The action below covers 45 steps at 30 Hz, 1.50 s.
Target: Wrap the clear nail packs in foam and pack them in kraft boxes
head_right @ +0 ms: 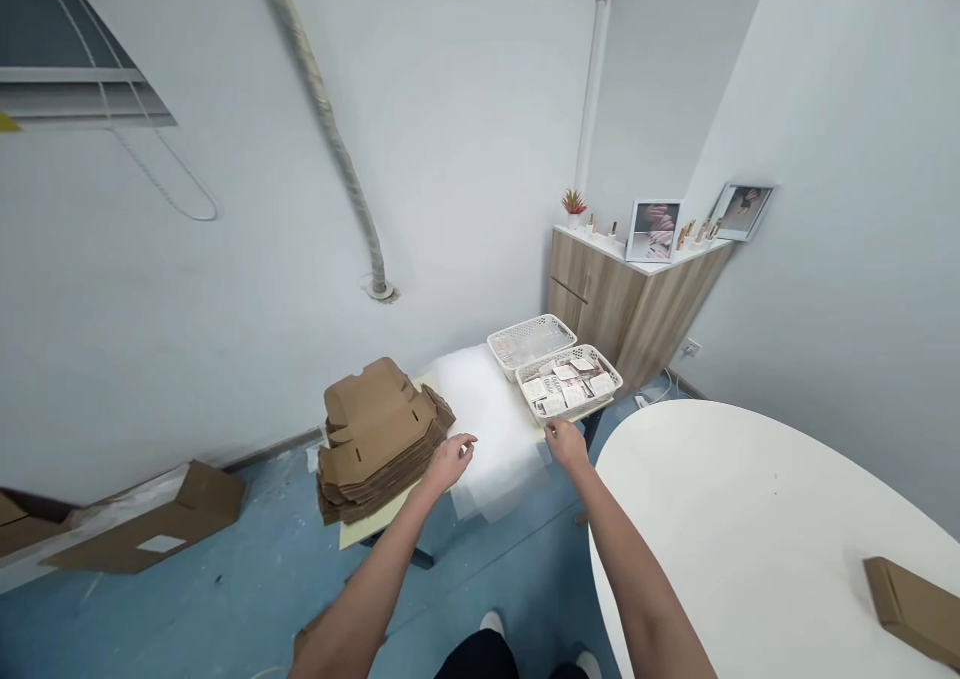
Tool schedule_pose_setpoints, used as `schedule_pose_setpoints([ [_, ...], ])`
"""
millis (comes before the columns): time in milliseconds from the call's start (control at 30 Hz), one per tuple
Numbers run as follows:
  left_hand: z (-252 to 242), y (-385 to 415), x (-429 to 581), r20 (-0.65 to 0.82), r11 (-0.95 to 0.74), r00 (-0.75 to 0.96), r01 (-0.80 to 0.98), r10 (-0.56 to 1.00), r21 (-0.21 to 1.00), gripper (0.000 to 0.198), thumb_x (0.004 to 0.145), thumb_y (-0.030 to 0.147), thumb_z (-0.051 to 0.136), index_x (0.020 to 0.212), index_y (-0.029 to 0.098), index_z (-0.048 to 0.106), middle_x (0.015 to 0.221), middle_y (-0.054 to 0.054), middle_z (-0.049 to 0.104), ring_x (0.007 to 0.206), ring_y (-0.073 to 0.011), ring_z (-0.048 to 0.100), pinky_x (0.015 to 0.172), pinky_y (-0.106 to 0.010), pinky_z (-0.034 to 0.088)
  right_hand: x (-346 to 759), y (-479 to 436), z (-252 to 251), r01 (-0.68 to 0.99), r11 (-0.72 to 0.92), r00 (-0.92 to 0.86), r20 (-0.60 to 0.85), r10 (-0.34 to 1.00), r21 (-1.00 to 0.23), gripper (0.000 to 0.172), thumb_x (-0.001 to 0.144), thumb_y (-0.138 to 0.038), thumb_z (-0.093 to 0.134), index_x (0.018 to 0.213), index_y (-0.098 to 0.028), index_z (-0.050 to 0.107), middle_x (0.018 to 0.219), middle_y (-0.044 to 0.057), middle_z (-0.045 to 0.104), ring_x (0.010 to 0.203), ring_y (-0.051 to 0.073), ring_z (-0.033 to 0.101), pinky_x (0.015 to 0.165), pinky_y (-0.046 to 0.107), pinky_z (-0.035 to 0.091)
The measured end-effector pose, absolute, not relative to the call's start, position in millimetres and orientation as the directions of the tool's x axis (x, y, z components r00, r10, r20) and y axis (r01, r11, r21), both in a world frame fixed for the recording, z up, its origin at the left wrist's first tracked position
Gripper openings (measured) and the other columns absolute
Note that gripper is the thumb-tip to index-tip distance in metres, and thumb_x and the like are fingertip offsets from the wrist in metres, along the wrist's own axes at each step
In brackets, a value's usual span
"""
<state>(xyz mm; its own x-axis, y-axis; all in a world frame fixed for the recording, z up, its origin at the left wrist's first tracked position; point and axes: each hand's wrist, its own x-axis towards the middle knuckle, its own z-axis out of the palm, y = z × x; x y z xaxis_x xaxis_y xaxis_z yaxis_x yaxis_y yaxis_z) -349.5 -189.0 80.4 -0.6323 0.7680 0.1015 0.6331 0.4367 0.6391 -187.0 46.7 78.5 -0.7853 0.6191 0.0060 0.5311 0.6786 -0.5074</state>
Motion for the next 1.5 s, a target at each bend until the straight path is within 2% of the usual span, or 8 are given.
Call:
schedule_pose_setpoints([
  [267,86,-132,-411,0.210,0.259,-0.555,0.647,0.805,0.717,0.029,0.082,0.019,0.051,0.106,0.022,0.066,0.108,-0.007,0.066,0.097,-0.0222,0.063,0.093,-0.038,0.048,-255,81,94,0.609,0.658,-0.711,0.063,0.700,-0.443,0.022,0.088,-0.023,0.050,0.096,-0.016,0.069,0.098,0.010,0.070,0.092,0.021,0.062,0.071,0.026,0.038],
  [533,54,-39,-453,0.127,0.278,-0.436,0.745,0.891,0.606,0.048,0.088,0.024,0.048,0.136,0.019,0.048,0.151,-0.013,0.040,0.141,-0.0266,0.034,0.114,-0.047,0.031,-330,172,80,0.673,0.666,-0.669,0.120,0.734,-0.320,0.022,0.088,-0.026,0.053,0.102,-0.016,0.067,0.104,0.009,0.068,0.103,0.023,0.057,0.084,0.028,0.038],
  [700,38,20,-475,0.106,0.285,-0.384,0.820,0.917,0.497,0.050,0.092,0.030,0.045,0.141,0.019,0.041,0.153,-0.014,0.036,0.144,-0.0296,0.026,0.115,-0.056,0.023,-387,228,71,0.714,0.671,-0.680,0.027,0.732,-0.199,0.023,0.087,-0.029,0.057,0.105,-0.016,0.065,0.109,0.012,0.067,0.107,0.025,0.055,0.085,0.031,0.036],
  [900,18,53,-480,0.115,0.271,-0.346,0.868,0.931,0.417,0.048,0.094,0.027,0.041,0.142,0.018,0.040,0.141,-0.014,0.052,0.134,-0.0263,0.045,0.115,-0.054,0.026,-431,258,46,0.754,0.654,-0.656,-0.092,0.749,-0.053,0.032,0.084,-0.039,0.063,0.106,-0.016,0.060,0.110,0.015,0.066,0.111,0.028,0.055,0.089,0.037,0.032],
  [1100,13,52,-480,0.157,0.250,-0.379,0.817,0.912,0.520,0.050,0.093,0.023,0.040,0.143,0.019,0.038,0.138,-0.013,0.055,0.131,-0.0263,0.048,0.116,-0.058,0.022,-442,258,40,0.731,0.665,-0.680,-0.076,0.730,-0.150,0.018,0.083,-0.034,0.065,0.091,-0.018,0.061,0.094,0.010,0.070,0.101,0.025,0.060,0.086,0.036,0.032],
  [1233,21,57,-489,0.111,0.228,-0.501,0.567,0.858,0.791,0.048,0.091,0.034,0.050,0.137,0.022,0.047,0.143,-0.014,0.050,0.137,-0.0284,0.040,0.117,-0.054,0.023,-437,253,60,0.687,0.533,-0.614,-0.003,0.789,-0.495,0.023,0.084,-0.043,0.060,0.081,-0.020,0.058,0.075,0.003,0.067,0.080,0.021,0.062,0.076,0.031,0.037],
  [1333,40,62,-494,-0.052,0.185,-0.680,0.124,0.731,0.975,0.057,0.086,0.046,0.059,0.136,0.021,0.047,0.144,-0.016,0.048,0.135,-0.0302,0.043,0.113,-0.049,0.032,-419,235,81,0.421,0.440,-0.601,0.119,0.790,-0.793,0.034,0.081,-0.054,0.059,0.075,-0.021,0.055,0.071,0.001,0.063,0.069,0.018,0.058,0.069,0.029,0.041],
  [1500,89,53,-470,-0.418,0.031,-0.433,-0.664,0.799,0.747,0.067,0.085,0.067,0.052,0.132,0.018,0.048,0.126,-0.017,0.061,0.107,-0.0264,0.066,0.096,-0.042,0.050,-365,165,105,0.191,0.519,-0.576,0.332,0.747,-0.833,0.028,0.084,-0.049,0.058,0.081,-0.021,0.060,0.081,0.003,0.066,0.081,0.020,0.060,0.078,0.031,0.045],
])
